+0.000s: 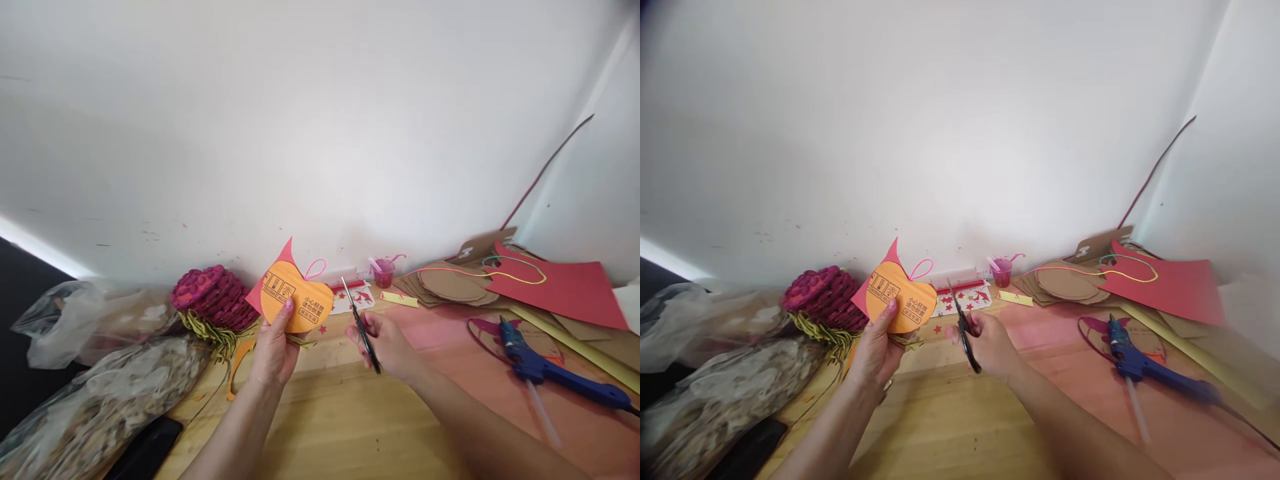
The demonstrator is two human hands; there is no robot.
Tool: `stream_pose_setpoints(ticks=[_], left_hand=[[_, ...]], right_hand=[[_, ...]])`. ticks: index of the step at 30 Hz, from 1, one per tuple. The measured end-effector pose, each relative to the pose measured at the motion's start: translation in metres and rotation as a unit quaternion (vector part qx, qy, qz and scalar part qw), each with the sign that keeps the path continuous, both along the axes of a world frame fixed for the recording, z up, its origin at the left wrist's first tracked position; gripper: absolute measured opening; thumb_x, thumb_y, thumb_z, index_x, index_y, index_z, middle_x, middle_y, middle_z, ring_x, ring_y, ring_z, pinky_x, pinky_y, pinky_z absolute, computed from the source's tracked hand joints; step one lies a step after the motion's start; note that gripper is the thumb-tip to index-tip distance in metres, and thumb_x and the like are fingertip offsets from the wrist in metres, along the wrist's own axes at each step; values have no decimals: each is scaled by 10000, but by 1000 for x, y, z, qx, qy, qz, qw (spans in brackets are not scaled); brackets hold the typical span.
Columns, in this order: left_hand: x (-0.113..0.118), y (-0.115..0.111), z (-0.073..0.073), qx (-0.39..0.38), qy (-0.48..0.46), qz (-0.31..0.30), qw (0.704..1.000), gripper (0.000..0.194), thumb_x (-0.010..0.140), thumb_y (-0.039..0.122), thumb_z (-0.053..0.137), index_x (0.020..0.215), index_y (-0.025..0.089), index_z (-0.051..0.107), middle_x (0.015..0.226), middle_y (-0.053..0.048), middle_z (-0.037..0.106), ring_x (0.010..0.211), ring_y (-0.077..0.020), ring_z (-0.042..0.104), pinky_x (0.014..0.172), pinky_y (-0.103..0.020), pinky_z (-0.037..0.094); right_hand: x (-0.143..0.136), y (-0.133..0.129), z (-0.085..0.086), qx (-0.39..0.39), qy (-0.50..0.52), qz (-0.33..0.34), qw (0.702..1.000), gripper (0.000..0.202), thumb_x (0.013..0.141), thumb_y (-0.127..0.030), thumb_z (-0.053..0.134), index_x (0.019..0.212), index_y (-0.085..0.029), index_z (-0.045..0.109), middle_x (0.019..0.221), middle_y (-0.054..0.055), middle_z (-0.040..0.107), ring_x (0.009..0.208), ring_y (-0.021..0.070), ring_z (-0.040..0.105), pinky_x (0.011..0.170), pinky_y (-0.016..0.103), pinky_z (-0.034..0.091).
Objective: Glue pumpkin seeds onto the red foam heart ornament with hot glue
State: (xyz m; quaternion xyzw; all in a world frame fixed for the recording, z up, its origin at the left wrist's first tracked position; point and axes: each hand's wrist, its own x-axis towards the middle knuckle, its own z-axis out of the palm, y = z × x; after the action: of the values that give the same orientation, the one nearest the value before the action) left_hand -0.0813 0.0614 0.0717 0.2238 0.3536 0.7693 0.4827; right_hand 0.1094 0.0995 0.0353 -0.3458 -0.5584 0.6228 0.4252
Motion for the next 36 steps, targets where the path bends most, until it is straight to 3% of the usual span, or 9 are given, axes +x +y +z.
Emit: stream_pose_setpoints(ticks=[8,18,30,36], left_hand=[[-12,-2,-22,-8,-1,13,1000,402,767,211,799,1154,221,691,1125,-65,748,897,-176,742,725,-227,613],[-2,-5,-23,-34,-10,0,999,473,706,208,845,1151,210,687,1108,-61,753,871,-179,743,767,-249,614],[-2,-6,-25,-51,3,-1,999,493,710,219,842,1175,218,679,1084,-64,761,890,-205,748,718,-241,617],[-2,-6,-26,-48,-2,-7,999,503,695,222,854,1167,199,685,1086,-77,760,931,-228,743,802,-288,619]], right_hand=[[-4,-16,-4,56,-100,27,993,287,776,-341,746,683,-213,506,574,-72,441,505,107,441,437,223,380],[-3,-18,2,74,-168,24,983,315,809,-366,701,666,-227,457,554,-67,463,491,124,484,466,253,385],[-2,-19,1,20,-115,38,992,358,800,-442,708,658,-232,455,529,-73,460,425,105,454,387,220,412],[-2,-20,4,16,-117,41,992,375,788,-472,717,649,-232,465,501,-75,458,395,101,439,364,216,385]])
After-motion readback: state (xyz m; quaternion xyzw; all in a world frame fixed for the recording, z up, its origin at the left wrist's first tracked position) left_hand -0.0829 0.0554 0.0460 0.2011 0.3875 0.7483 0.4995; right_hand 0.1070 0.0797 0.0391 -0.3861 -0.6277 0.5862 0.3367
